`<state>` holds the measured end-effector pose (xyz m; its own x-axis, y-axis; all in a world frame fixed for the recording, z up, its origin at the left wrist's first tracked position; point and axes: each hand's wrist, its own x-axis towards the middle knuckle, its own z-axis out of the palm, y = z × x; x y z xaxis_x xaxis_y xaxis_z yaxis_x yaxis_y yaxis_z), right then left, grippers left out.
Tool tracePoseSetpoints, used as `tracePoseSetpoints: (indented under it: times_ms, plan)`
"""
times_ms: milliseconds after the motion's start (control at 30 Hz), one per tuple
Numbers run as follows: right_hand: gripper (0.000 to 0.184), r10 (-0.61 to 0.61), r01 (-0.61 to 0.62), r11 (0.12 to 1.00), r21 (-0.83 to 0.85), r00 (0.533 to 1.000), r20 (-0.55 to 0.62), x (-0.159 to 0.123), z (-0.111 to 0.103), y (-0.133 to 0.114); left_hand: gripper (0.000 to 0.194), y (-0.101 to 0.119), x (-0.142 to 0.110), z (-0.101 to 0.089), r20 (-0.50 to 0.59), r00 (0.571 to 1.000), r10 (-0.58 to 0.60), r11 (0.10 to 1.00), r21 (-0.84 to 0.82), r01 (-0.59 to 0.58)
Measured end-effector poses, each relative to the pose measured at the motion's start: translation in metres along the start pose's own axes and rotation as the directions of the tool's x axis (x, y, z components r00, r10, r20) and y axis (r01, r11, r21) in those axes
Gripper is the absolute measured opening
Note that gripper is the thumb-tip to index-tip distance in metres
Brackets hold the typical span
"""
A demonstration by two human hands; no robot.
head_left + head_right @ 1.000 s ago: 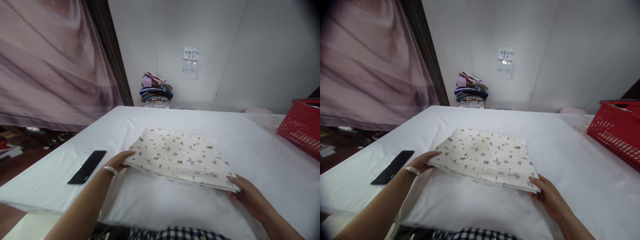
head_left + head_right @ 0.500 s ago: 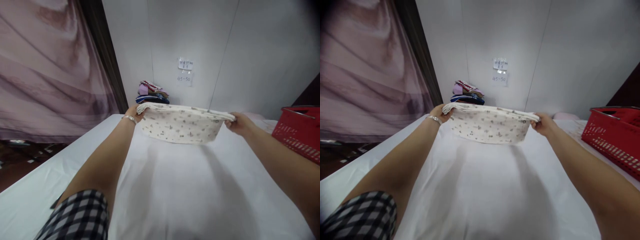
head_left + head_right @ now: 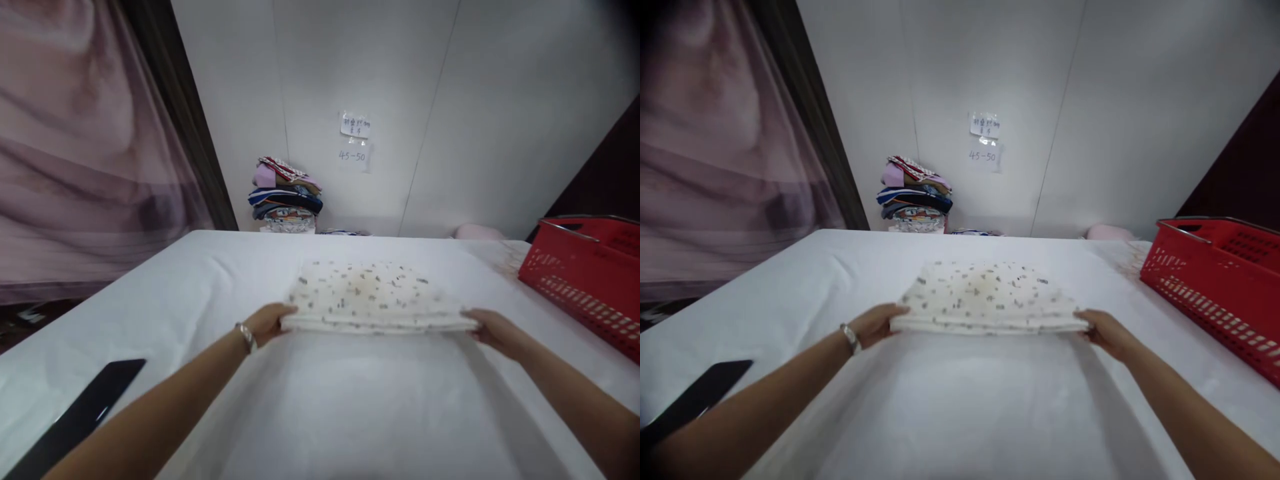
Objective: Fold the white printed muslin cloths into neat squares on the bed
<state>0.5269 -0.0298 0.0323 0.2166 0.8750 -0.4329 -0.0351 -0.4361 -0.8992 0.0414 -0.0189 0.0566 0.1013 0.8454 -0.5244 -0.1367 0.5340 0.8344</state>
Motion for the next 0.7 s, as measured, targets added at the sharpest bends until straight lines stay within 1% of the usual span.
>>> tracePoseSetpoints:
  times_ms: [33, 67, 100, 133, 200, 233, 367, 433, 500, 567, 600, 633, 667, 700]
  plan:
    - [0.017, 0.059, -0.058, 0.998, -0.017, 0.997, 0.055, -0.004, -0.003, 0.02, 0.025, -0.021, -0.001, -0.001, -0.015, 1.0, -0.028, 0.999, 0.02, 0.028]
    - [0.021, 0.069, -0.069, 0.998, -0.009, 0.996, 0.055, -0.008, -0.006, 0.035, 0.029, -0.036, -0.004, -0.002, -0.036, 0.999, -0.041, 0.998, 0.038, 0.042]
    - [0.024, 0.068, -0.067, 0.998, -0.012, 0.996, 0.065, -0.013, -0.008, 0.045, 0.033, -0.046, -0.008, -0.003, -0.055, 0.998, -0.037, 0.998, 0.056, 0.04]
    - [0.029, 0.048, -0.047, 0.999, -0.013, 0.997, 0.062, -0.019, -0.011, 0.05, 0.036, -0.051, -0.013, -0.005, -0.069, 0.997, -0.022, 0.997, 0.075, 0.027]
    - [0.041, 0.009, -0.006, 0.999, -0.045, 0.999, 0.049, -0.032, -0.014, 0.051, 0.038, -0.054, -0.026, -0.006, -0.079, 0.997, 0.003, 0.991, 0.136, 0.008]
    - [0.047, 0.009, -0.005, 0.997, -0.08, 0.999, 0.05, -0.039, -0.015, 0.05, 0.039, -0.054, -0.032, -0.006, -0.091, 0.996, 0.006, 0.983, 0.181, 0.01]
    - [0.063, 0.085, -0.066, 0.969, -0.239, 0.994, 0.069, -0.065, -0.013, 0.049, 0.038, -0.061, -0.051, -0.005, -0.169, 0.986, 0.009, 0.925, 0.375, 0.056]
    - [0.069, 0.103, -0.082, 0.952, -0.296, 0.993, 0.054, -0.071, -0.014, 0.053, 0.038, -0.067, -0.056, -0.006, -0.164, 0.985, 0.042, 0.889, 0.457, 0.038]
    - [0.073, 0.121, -0.103, 0.916, -0.387, 0.992, 0.022, -0.073, -0.018, 0.058, 0.037, -0.071, -0.058, -0.011, -0.153, 0.986, 0.062, 0.825, 0.564, 0.036]
    - [0.074, 0.097, -0.092, 0.836, -0.541, 0.995, -0.019, -0.069, -0.023, 0.061, 0.04, -0.07, -0.059, -0.019, -0.152, 0.985, 0.081, 0.709, 0.703, 0.051]
    - [0.073, 0.045, -0.057, 0.768, -0.638, 0.998, -0.035, -0.066, -0.025, 0.06, 0.045, -0.068, -0.058, -0.022, -0.155, 0.981, 0.119, 0.631, 0.775, 0.046]
    - [0.07, -0.043, -0.003, 0.679, -0.734, 0.998, -0.045, -0.063, -0.026, 0.059, 0.052, -0.063, -0.056, -0.024, -0.158, 0.97, 0.186, 0.545, 0.838, 0.032]
    - [0.067, -0.162, 0.06, 0.574, -0.817, 0.986, -0.042, -0.058, -0.023, 0.055, 0.059, -0.058, -0.053, -0.024, -0.156, 0.947, 0.279, 0.456, 0.89, 0.013]
    - [0.064, -0.29, 0.123, 0.461, -0.879, 0.957, -0.018, -0.053, -0.018, 0.051, 0.065, -0.052, -0.049, -0.021, -0.142, 0.911, 0.386, 0.37, 0.929, -0.012]
